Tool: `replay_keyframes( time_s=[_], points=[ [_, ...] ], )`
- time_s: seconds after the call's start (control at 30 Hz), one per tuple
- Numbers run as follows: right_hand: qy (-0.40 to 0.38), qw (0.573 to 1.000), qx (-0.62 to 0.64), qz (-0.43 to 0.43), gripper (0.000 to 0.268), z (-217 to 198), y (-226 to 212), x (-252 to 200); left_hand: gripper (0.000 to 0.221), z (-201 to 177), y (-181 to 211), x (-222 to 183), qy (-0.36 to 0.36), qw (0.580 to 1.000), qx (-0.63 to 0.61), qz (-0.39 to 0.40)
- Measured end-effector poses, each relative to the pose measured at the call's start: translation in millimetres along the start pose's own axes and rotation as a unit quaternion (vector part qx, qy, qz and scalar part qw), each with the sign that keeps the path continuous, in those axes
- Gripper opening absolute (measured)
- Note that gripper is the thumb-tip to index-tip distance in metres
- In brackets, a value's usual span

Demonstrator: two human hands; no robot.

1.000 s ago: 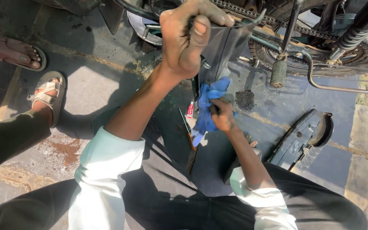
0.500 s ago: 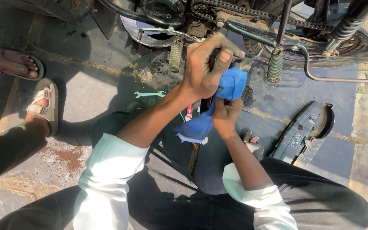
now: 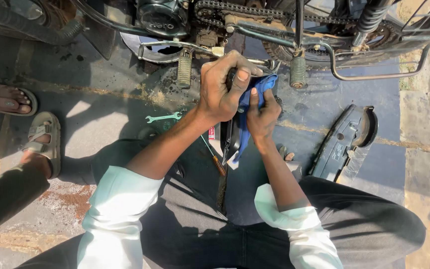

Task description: Repairing and reassembling motorcycle components, including the chain cover and side panel.

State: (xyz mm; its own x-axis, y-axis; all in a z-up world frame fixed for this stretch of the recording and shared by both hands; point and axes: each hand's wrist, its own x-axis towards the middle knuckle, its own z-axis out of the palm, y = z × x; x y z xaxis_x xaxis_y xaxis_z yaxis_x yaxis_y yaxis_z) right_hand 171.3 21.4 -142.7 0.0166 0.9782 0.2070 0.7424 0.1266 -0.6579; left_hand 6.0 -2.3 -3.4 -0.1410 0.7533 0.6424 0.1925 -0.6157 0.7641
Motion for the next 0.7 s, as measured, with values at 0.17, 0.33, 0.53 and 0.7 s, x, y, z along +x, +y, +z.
replay_keyframes(
  time_s=[0.17, 0.33, 0.53, 0.7],
  points=[
    [-0.089, 0.945, 0.032, -0.313, 0.038, 32.2, 78.1, 1.2, 0.061, -23.7, 11.0, 24.4, 0.039, 0.997, 0.003, 0.066],
    [-0.229, 0.928, 0.043, -0.292, 0.031, 87.8, 127.7, -29.3, 0.06, -62.8, 3.7, 40.4, 0.076, 0.981, 0.069, 0.165],
    [-0.221, 0.874, 0.405, 0.149, 0.012, 7.6, 35.7, 13.2, 0.062, -71.7, 6.5, 39.5, 0.127, 0.974, 0.077, 0.174],
    [-0.134, 0.756, 0.64, 0.045, 0.009, 11.8, 24.3, 14.8, 0.06, -48.7, 8.4, 31.4, 0.062, 0.981, 0.069, 0.169]
  ],
)
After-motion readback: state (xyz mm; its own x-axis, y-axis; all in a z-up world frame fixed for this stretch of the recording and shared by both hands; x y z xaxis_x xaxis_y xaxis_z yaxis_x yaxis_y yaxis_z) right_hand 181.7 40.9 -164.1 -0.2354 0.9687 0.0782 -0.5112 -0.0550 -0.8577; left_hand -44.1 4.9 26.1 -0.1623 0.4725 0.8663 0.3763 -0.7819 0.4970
